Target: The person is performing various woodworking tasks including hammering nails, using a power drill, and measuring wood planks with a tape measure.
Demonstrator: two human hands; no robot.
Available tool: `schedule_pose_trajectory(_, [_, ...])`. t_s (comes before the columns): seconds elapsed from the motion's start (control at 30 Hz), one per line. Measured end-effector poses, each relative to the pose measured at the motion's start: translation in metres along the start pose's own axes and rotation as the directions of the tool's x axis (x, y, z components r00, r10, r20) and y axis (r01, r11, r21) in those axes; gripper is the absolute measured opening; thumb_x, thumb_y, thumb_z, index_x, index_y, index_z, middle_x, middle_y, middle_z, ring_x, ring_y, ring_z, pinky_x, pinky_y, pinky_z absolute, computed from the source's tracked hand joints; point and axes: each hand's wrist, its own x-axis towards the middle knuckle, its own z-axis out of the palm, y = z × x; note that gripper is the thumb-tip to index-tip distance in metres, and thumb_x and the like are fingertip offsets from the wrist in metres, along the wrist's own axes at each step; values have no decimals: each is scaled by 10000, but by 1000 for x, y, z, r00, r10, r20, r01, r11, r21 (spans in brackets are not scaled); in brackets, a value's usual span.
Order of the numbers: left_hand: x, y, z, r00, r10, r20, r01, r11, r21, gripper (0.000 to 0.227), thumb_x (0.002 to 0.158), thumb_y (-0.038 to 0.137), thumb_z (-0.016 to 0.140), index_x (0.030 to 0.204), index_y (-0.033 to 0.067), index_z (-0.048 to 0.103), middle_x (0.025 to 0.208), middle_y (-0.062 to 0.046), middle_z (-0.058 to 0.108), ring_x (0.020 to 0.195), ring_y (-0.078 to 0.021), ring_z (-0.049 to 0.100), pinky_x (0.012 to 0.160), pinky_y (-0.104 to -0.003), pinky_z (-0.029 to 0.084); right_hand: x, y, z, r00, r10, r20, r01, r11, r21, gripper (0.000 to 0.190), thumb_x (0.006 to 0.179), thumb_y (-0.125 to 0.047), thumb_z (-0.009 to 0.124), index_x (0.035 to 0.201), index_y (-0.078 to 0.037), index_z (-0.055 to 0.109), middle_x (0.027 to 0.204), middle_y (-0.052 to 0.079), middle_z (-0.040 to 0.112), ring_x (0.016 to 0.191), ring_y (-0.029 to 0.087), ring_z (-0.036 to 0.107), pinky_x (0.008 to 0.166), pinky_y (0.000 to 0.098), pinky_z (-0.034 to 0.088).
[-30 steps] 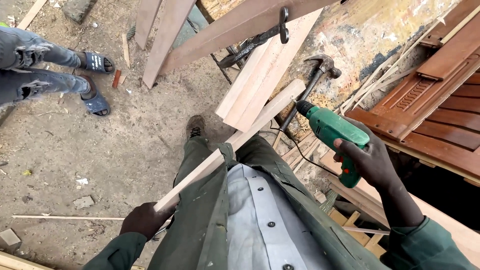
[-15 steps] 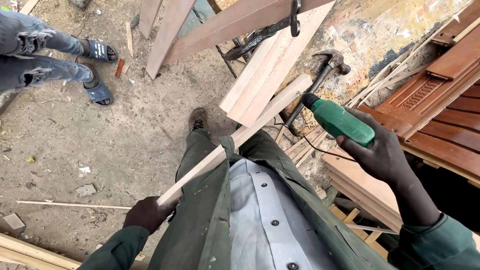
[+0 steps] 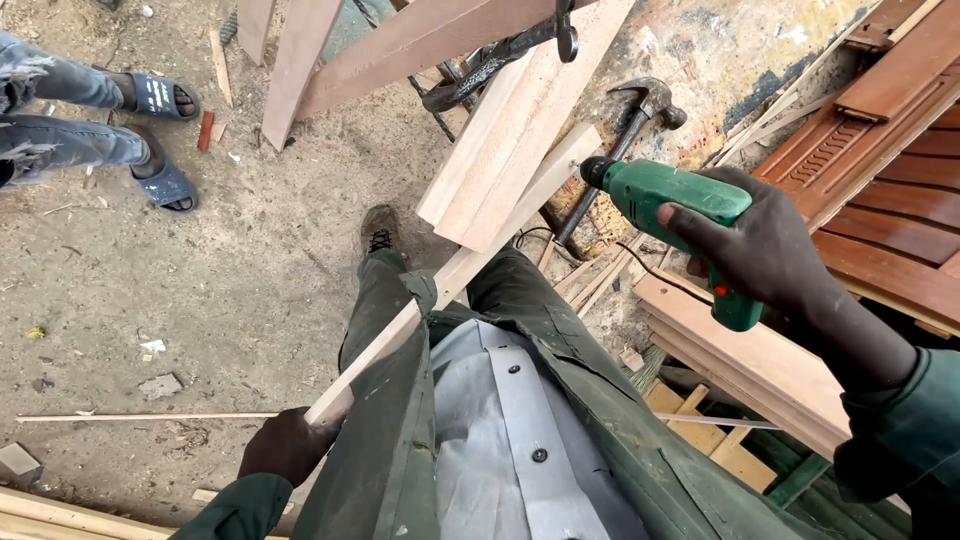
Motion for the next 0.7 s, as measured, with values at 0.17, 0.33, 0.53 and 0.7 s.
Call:
schedule_pose_trajectory(0.17, [-3, 2, -4, 1000, 13, 22, -13, 1000, -8, 558, 669, 592, 432, 809, 98, 650, 804, -122, 654, 787, -281, 594, 702, -359, 431, 10, -6, -7, 999, 35, 27, -31, 989, -148, 729, 667, -426, 543, 1270, -59, 359, 648, 182, 627, 653, 263, 616, 550, 381, 465])
schedule_pose_trajectory(0.33, [10, -5, 5, 1000, 15, 17, -15, 1000, 14, 572, 660, 613, 437, 813, 110, 662, 818, -123, 648, 798, -288, 595, 699, -369, 440, 9, -16, -6, 998, 33, 50, -25, 988, -151, 640, 689, -387, 560, 1229, -75, 417, 574, 154, 619, 598, 227, 615, 525, 360, 451])
schedule_pose_trajectory(0.53, [13, -5, 4, 1000, 11, 21, -12, 999, 33, 575, 660, 621, 431, 795, 109, 655, 787, -108, 657, 776, -274, 606, 688, -354, 446, 9, -31, -5, 999, 36, 34, -22, 944, -330, 581, 673, -418, 572, 1156, -108, 477, 790, 169, 603, 630, 291, 585, 507, 383, 425])
schedule_pose_trajectory(0.7, [12, -3, 2, 999, 2, 50, -4, 999, 34, 571, 653, 624, 428, 840, 139, 664, 806, -115, 650, 805, -279, 601, 710, -348, 444, 10, -37, -4, 999, 29, 33, -15, 924, -383, 592, 671, -442, 555, 1157, -113, 474, 892, 167, 591, 713, 317, 582, 529, 412, 428])
